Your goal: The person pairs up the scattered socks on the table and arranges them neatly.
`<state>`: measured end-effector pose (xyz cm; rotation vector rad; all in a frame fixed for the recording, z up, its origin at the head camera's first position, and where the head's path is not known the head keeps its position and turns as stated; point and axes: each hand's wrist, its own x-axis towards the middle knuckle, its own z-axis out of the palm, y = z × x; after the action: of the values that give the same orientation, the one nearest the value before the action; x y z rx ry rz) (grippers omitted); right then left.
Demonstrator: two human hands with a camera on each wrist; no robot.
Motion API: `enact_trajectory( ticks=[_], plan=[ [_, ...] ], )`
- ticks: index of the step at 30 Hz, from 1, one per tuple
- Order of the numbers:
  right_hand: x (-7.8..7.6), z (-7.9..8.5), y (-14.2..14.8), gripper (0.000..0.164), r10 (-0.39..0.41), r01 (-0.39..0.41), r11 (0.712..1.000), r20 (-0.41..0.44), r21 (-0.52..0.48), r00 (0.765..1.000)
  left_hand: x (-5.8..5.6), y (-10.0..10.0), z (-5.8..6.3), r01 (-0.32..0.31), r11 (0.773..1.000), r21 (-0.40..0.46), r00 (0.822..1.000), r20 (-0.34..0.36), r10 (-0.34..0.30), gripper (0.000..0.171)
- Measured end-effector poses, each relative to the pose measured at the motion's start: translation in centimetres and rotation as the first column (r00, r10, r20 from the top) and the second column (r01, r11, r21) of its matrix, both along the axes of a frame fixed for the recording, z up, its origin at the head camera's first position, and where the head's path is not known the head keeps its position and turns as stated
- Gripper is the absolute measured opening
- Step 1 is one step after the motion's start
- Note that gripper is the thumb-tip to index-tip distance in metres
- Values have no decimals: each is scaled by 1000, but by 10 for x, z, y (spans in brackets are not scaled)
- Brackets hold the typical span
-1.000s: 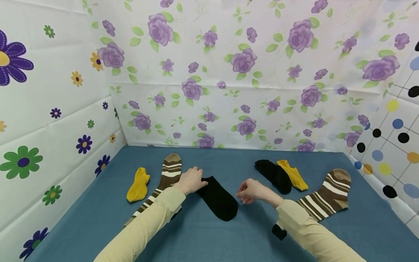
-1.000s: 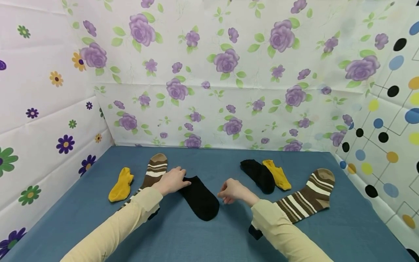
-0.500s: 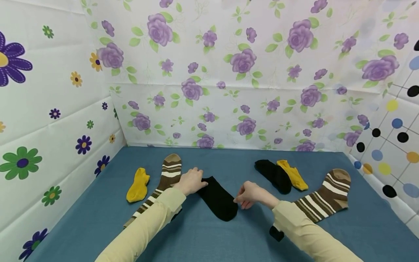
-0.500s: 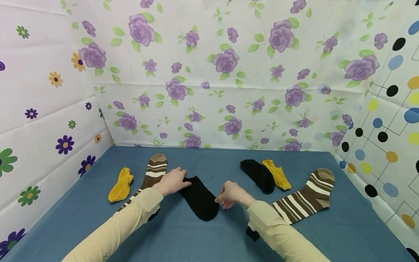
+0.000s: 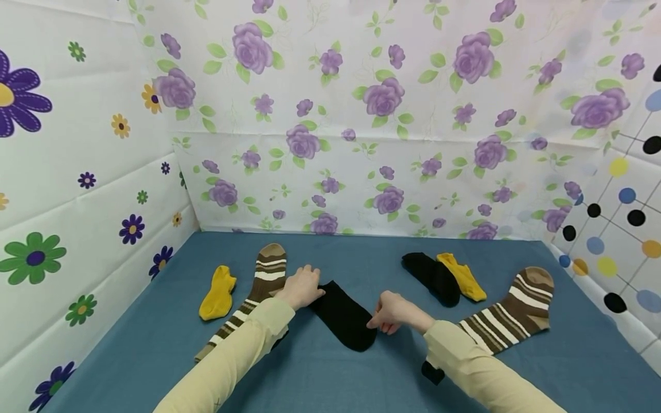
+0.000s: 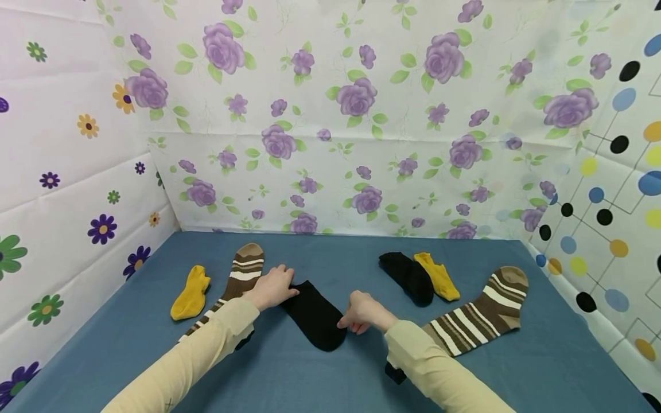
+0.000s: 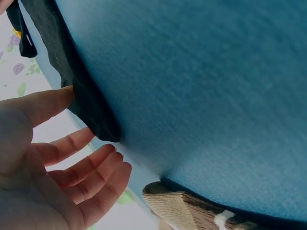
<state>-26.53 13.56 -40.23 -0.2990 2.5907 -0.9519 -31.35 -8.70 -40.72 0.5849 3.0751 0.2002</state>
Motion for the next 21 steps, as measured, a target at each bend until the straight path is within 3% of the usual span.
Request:
enact_trajectory(
  ticks=[7,13,21],
  plan=[
    [2,1,-3,18,-4,4,1000,-31,-8,999,-1,-2,-1,12,999,33,1000,-5,-12,30],
    [1,3,-3,17,-28,26,999,-80,-22,996,-1,-6,-3,54,992,113,998,-35,-50,25],
    [-4,4,2,8,-123,113,987,-78,-115,989,-3,-9,-2,43,978,204,997,61,-56,18]
  ],
)
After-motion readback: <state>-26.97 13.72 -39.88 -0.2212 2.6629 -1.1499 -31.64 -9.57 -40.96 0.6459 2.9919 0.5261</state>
